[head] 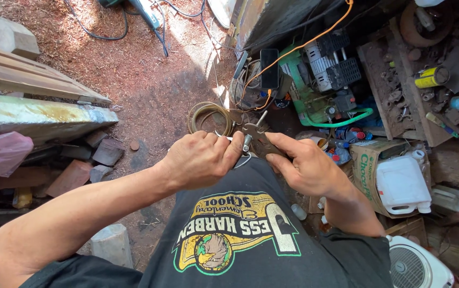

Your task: Assembling an air blow gun by applying sealing tape to the nozzle and tightening it with a wrench before connecting it to an air compressor.

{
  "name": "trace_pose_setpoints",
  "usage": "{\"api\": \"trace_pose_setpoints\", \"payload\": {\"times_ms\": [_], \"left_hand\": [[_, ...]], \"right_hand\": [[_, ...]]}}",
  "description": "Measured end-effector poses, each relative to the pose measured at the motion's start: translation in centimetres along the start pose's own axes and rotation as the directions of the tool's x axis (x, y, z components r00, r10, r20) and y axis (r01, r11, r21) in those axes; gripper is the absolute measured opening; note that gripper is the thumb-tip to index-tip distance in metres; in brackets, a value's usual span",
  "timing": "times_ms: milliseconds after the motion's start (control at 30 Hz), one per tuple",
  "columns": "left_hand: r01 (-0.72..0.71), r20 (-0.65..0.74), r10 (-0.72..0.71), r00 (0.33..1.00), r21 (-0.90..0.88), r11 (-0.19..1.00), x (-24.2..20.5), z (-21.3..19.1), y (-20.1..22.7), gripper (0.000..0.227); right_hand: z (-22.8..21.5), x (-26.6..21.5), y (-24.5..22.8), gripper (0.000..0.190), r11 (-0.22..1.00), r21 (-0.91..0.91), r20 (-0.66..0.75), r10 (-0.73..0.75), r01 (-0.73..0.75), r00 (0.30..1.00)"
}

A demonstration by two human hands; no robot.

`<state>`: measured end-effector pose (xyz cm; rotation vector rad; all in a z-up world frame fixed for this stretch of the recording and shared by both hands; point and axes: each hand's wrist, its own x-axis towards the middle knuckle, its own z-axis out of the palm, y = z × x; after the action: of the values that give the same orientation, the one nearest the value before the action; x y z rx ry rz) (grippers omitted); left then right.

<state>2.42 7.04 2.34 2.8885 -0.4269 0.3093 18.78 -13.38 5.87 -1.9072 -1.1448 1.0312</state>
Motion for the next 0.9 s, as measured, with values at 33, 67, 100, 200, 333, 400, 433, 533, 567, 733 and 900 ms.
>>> {"api": "trace_pose_setpoints", "payload": {"times_ms": [33, 67, 100, 200, 333, 400, 433, 533, 567, 733, 900], "left_hand": [[-0.005, -0.003, 0.005, 1.000, 0.000, 1.000, 0.0, 0.0, 0.0, 0.046], [-0.004, -0.003, 0.004, 1.000, 0.000, 1.000, 0.0, 0.0, -0.1, 0.046], [-0.008, 0.002, 0.008, 1.000, 0.003, 1.000, 0.0, 0.0, -0.1, 0.046], [-0.015, 0.011, 0.015, 1.000, 0.008, 1.000, 0.1, -0.1, -0.2, 0.046], [-0.023, 0.008, 0.023, 1.000, 0.020, 1.000, 0.1, -0.2, -0.4, 0.044], [-0.025, 0.010, 0.025, 1.000, 0.021, 0.999, 0.1, -0.2, -0.5, 0.043], [-0.028, 0.012, 0.028, 1.000, 0.023, 0.999, 0.2, -0.1, -0.5, 0.042], [-0.012, 0.050, 0.012, 0.999, 0.015, 1.000, 0.3, -0.1, -0.6, 0.040], [-0.016, 0.052, 0.015, 0.999, 0.013, 1.000, 0.4, 0.0, -0.4, 0.040], [0.243, 0.129, -0.233, 0.964, -0.071, 0.967, 1.3, -0.4, 0.1, 0.040], [0.400, 0.167, -0.371, 0.913, -0.204, 0.893, 1.1, -0.8, -1.3, 0.041]], "right_hand": [[0.0, 0.0, 0.0, 0.038, 1.000, 0.009, 0.004, 0.003, -0.003, 1.000], [-0.1, 0.1, -0.1, 0.038, 1.000, 0.009, 0.005, 0.003, -0.003, 1.000], [-0.1, 0.2, -0.1, 0.039, 1.000, 0.008, 0.014, 0.010, -0.010, 1.000], [-0.2, 0.4, 0.1, 0.041, 1.000, -0.002, 0.027, 0.014, -0.014, 1.000], [-0.3, 0.7, -0.1, 0.041, 1.000, -0.011, 0.034, 0.018, -0.018, 0.999], [-0.4, 0.9, -0.1, 0.041, 0.999, 0.004, 0.052, 0.041, -0.042, 0.998], [-0.4, 1.0, 0.0, 0.041, 0.998, 0.019, 0.069, 0.063, -0.065, 0.996], [-0.5, 1.1, -0.2, 0.041, 0.998, 0.015, 0.065, 0.055, -0.056, 0.996], [-0.5, 1.6, 0.0, 0.041, 0.998, 0.018, 0.062, 0.057, -0.058, 0.996], [-0.7, 3.4, 2.5, 0.022, 0.852, 0.422, 0.150, 0.272, -0.311, 0.950], [-1.7, 3.2, 3.5, 0.018, 0.718, 0.682, 0.019, 0.172, -0.139, 0.985]]}}
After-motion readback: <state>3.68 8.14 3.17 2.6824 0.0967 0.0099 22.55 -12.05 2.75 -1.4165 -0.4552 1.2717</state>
